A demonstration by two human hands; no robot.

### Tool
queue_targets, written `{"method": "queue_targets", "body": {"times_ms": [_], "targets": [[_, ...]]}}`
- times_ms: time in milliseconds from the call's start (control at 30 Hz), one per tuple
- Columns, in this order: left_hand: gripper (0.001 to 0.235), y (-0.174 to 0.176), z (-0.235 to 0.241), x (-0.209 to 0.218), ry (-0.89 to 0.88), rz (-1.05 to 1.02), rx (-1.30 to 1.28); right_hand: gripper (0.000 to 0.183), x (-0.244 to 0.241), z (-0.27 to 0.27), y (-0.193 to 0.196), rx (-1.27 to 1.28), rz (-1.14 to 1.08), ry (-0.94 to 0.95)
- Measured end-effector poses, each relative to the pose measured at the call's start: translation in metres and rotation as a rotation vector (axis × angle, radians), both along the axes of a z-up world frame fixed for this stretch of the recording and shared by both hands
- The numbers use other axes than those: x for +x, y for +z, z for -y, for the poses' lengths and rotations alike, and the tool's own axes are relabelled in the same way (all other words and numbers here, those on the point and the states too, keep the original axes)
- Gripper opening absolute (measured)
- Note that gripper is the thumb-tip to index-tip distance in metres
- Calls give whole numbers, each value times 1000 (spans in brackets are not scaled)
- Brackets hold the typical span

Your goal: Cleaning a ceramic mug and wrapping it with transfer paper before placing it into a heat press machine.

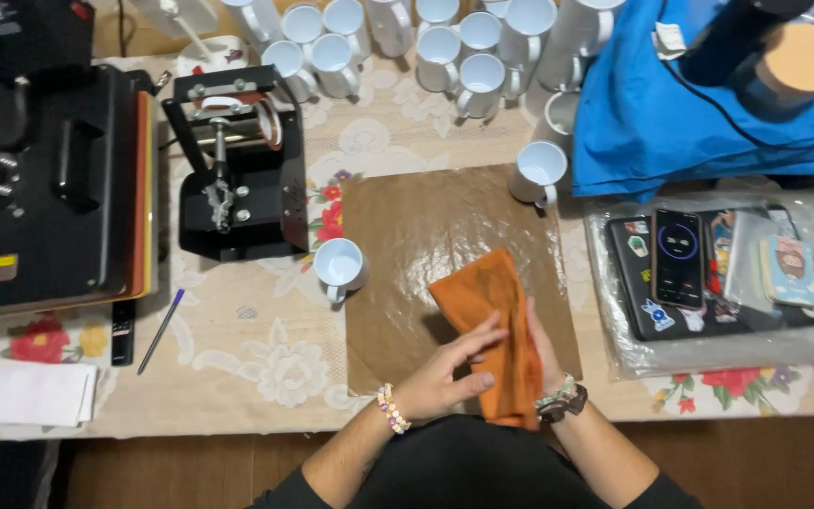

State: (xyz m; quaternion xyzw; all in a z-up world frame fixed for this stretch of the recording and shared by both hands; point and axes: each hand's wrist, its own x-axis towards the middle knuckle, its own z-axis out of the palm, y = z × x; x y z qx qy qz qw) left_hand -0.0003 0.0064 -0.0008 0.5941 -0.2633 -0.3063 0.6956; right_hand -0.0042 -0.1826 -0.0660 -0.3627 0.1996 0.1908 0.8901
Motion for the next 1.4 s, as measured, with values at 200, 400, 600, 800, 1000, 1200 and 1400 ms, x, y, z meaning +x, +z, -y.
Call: {"method": "queue_targets", "body": {"times_ms": [200,400,600,800,1000,1200,1400], "targets": [[13,-48,-51,13,389,76,277,66,28,-47,-3,16,8,70],[28,-154,-156,55,1137,30,608,65,44,-84,-6,21,7,92],[27,-201,-181,82,919,-70,693,63,59,-101,-6,9,26,79],[19,-171,-162,81,842,-57,728,62,49,-39,-38,-16,55,86],[29,-94,-152,65,1048,236,785,60,37,-21,-64,-40,49,106],[30,-23,-61,45,871,838,445,59,60,-2,-90,-36,49,239],[63,-6,-11,27,694,539,532,58,50,28,-108,-40,33,277]]}}
